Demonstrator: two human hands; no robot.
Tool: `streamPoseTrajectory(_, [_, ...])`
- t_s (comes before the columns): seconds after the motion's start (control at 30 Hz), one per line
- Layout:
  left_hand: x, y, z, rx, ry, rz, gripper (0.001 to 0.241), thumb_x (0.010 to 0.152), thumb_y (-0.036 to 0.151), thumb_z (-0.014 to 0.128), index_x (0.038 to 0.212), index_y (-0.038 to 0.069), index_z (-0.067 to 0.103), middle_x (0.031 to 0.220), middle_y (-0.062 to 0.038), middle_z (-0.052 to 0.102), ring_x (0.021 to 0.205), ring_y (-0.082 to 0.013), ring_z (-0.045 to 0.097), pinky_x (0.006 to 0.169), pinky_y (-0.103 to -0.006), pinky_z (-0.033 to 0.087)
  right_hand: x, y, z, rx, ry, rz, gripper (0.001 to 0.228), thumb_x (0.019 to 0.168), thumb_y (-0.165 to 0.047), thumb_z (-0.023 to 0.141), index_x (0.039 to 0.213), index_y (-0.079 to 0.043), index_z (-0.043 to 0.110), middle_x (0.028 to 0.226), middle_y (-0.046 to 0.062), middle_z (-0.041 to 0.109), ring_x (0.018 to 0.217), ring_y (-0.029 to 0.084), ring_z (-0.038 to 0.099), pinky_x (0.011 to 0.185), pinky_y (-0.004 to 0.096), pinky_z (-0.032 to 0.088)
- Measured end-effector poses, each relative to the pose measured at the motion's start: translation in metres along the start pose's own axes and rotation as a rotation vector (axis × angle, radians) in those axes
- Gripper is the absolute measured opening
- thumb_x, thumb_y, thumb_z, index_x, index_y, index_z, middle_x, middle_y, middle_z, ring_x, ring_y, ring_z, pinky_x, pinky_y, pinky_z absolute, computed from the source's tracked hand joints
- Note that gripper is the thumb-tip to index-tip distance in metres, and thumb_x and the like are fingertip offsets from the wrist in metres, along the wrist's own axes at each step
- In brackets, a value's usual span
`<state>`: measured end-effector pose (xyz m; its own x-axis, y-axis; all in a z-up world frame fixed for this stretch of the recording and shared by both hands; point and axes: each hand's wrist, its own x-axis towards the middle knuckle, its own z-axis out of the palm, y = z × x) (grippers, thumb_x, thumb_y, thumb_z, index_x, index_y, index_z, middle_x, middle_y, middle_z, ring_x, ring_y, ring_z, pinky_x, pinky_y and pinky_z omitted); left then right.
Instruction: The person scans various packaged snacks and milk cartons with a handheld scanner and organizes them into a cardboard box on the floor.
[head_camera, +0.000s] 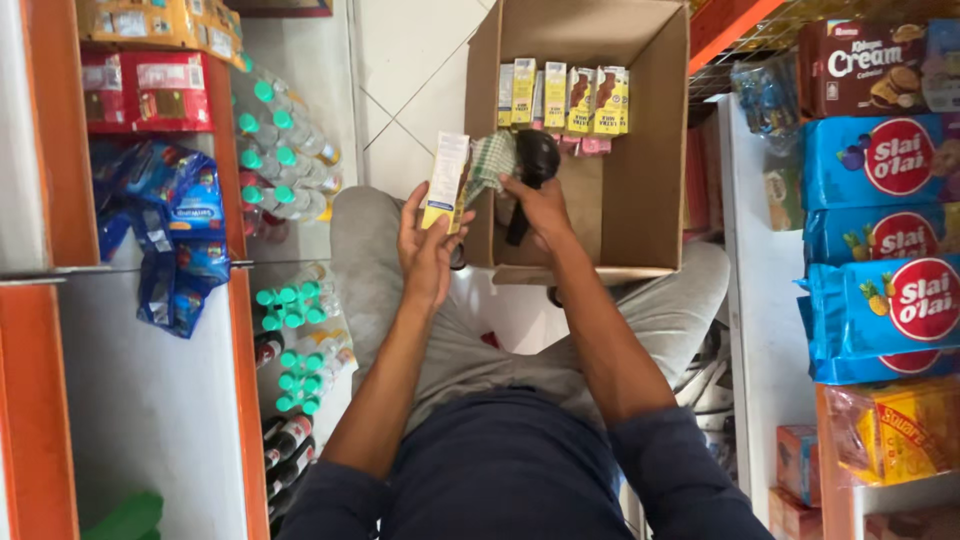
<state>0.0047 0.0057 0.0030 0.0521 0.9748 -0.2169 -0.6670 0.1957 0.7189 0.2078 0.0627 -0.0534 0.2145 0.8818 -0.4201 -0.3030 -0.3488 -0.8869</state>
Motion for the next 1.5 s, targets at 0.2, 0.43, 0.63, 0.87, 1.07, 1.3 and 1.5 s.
streamPoseTrajectory(0.2, [-0.006,0.014,-0.012,-0.109,-0.065,-0.141,0.062,0.097,0.001,0.059,0.155,-0.002,0.035,0.140,-0.021,0.060,0.125,-0.0335,0.065,0.107,-0.0445,0.056,-0.024,-0.036,0.034,-0.067,-0.029,-0.107,0.035,0.080,-0.006,0.084,0.108,-0.003,0.062,0.089,0.002,0.064,0.071,0.015,0.060,0.065,0.033,0.049])
streamPoseTrajectory(0.43, [-0.013,0.027,-0.009,-0.040,0.046,-0.005,0.062,0.094,-0.010,0.062,0.152,-0.003,0.040,0.137,-0.019,0.060,0.118,-0.0242,0.064,0.105,-0.0385,0.055,-0.084,-0.089,0.044,-0.022,-0.368,-0.293,0.041,0.085,-0.006,0.084,0.120,-0.004,0.063,0.108,-0.001,0.065,0.097,0.011,0.062,0.083,0.029,0.054])
streamPoseTrajectory(0.63, [-0.027,0.034,0.002,0.278,-0.029,0.097,0.065,0.090,-0.013,0.069,0.149,-0.004,0.042,0.144,-0.015,0.057,0.118,-0.0186,0.061,0.098,-0.0317,0.053,-0.095,-0.101,0.077,-0.400,-0.212,-0.454,0.026,0.090,-0.012,0.084,0.105,-0.001,0.067,0.092,0.002,0.067,0.083,0.011,0.060,0.075,0.030,0.054])
streamPoseTrajectory(0.87, [-0.041,0.037,-0.020,-0.071,0.000,-0.138,0.058,0.093,0.006,0.059,0.148,0.004,0.041,0.134,-0.021,0.061,0.119,-0.0353,0.068,0.101,-0.0418,0.057,-0.041,-0.060,0.067,-0.162,0.132,-0.485,0.028,0.089,-0.012,0.084,0.105,0.001,0.066,0.094,0.003,0.068,0.084,0.012,0.062,0.077,0.030,0.053])
streamPoseTrajectory(1.07, [-0.052,0.033,-0.043,-0.263,0.005,-0.121,0.054,0.096,0.025,0.055,0.147,0.011,0.045,0.130,-0.017,0.061,0.116,-0.0339,0.066,0.096,-0.0464,0.053,-0.031,-0.027,0.048,-0.533,0.265,-0.389,0.037,0.078,-0.015,0.084,0.108,-0.002,0.068,0.099,0.010,0.075,0.090,0.020,0.070,0.082,0.035,0.053])
streamPoseTrajectory(1.3, [-0.051,0.030,-0.051,-0.496,-0.054,-0.272,0.050,0.101,0.037,0.053,0.139,0.006,0.054,0.129,-0.018,0.064,0.104,-0.0280,0.066,0.092,-0.0446,0.053,-0.059,-0.048,0.044,-0.554,0.127,-0.201,0.037,0.079,-0.024,0.086,0.105,-0.003,0.069,0.093,0.011,0.075,0.084,0.024,0.071,0.077,0.037,0.056])
streamPoseTrajectory(1.5, [-0.045,0.046,-0.037,-0.127,-0.068,-0.168,0.041,0.099,0.024,0.067,0.134,0.010,0.051,0.125,-0.012,0.064,0.101,-0.0239,0.067,0.078,-0.0381,0.056,-0.090,-0.056,0.044,-0.524,0.078,-0.396,0.032,0.089,-0.023,0.085,0.106,0.000,0.069,0.094,0.009,0.074,0.085,0.019,0.070,0.080,0.034,0.055])
